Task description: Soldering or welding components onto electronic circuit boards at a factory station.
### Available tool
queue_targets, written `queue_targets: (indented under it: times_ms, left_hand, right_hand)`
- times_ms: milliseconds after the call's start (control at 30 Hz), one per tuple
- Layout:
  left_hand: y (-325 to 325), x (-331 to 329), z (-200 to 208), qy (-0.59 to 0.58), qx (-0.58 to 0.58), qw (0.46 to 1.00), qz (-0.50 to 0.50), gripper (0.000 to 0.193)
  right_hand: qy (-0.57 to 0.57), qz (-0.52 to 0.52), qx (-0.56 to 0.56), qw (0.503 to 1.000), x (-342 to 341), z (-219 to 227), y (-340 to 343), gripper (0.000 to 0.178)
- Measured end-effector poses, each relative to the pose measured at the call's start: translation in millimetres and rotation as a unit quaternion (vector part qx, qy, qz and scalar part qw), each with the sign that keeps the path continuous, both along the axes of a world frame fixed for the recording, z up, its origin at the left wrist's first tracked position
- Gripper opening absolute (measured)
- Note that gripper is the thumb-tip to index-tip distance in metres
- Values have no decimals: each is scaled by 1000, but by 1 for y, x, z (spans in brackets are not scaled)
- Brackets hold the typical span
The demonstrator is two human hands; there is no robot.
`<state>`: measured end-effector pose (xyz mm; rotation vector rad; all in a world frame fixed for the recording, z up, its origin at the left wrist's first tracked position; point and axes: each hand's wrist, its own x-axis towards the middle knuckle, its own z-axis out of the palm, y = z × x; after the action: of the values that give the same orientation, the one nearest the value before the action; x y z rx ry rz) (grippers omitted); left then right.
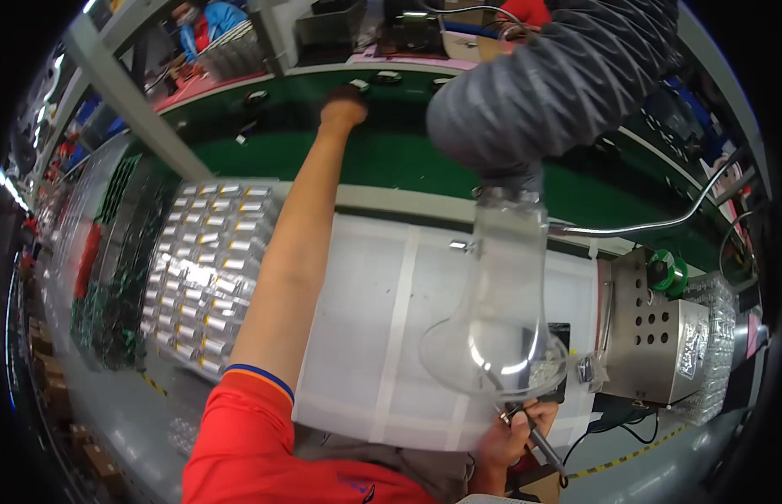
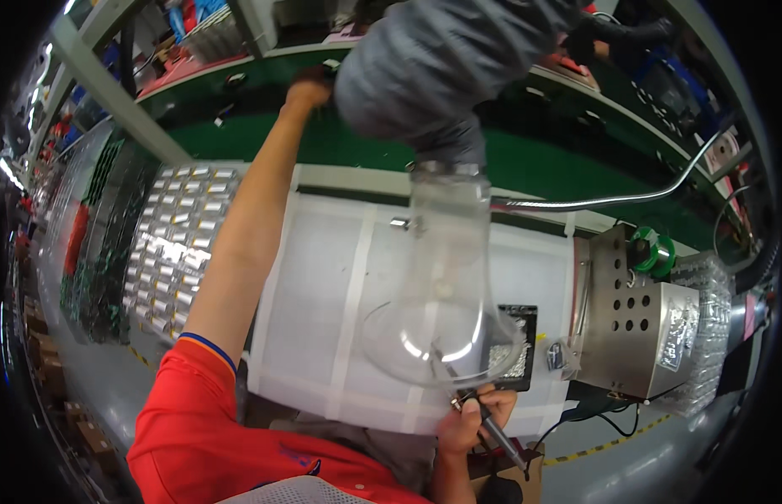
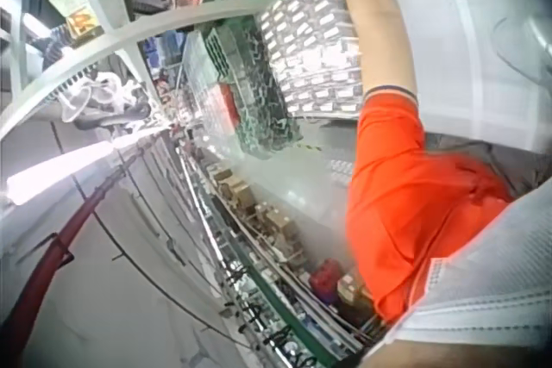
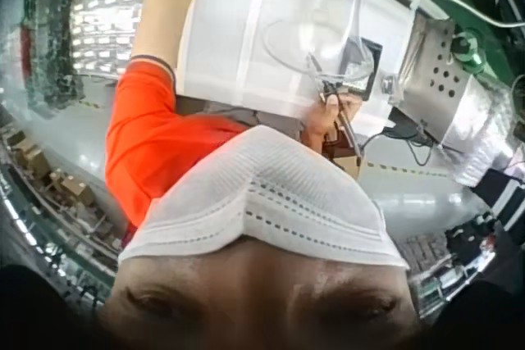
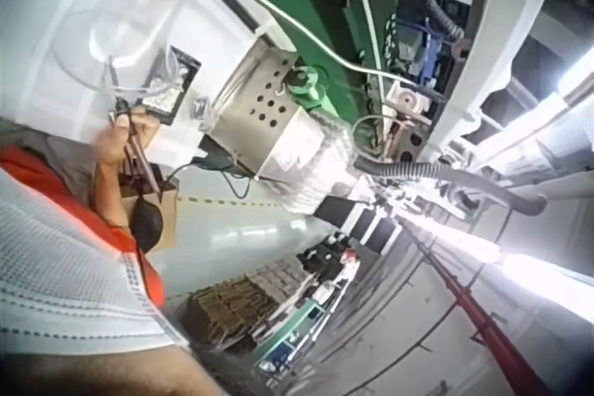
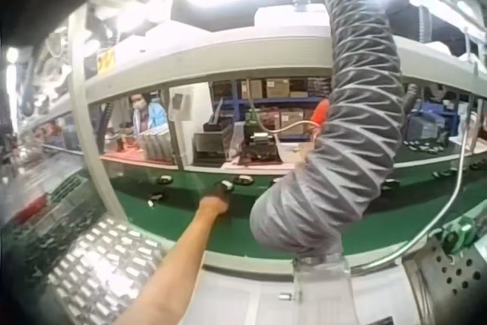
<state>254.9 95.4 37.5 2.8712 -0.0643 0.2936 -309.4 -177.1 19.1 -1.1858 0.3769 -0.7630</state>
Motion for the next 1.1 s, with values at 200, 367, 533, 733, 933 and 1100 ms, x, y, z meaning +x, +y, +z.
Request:
queue_targets:
  times_ms: [200, 367, 533, 733, 933, 1100]
  left_hand:
    - [9, 82, -45, -72, 159, 982, 75, 36]
    - [-7, 57, -31, -197, 213, 957, 14, 33]
    - [-41, -8, -1, 59, 93, 986, -128, 52]
    - [-52, -112, 21, -4, 28, 988, -152, 44]
    - [-28, -284, 52, 39, -48, 997, -53, 55]
    - [-29, -445, 37, 52, -202, 965, -157, 59]
  right_hand:
    - [-3, -33, -11, 999, 5, 1, 2, 39]
    - [30, -15, -13, 999, 2, 4, 3, 32]
    - [-3, -9, -18, 1000, 1, 1, 1, 27]
    - [-50, -1, -14, 999, 1, -3, -1, 20]
    - [-68, -28, 23, 997, -1, -2, -1, 14]
    - [-82, -58, 25, 995, 0, -5, -2, 9]
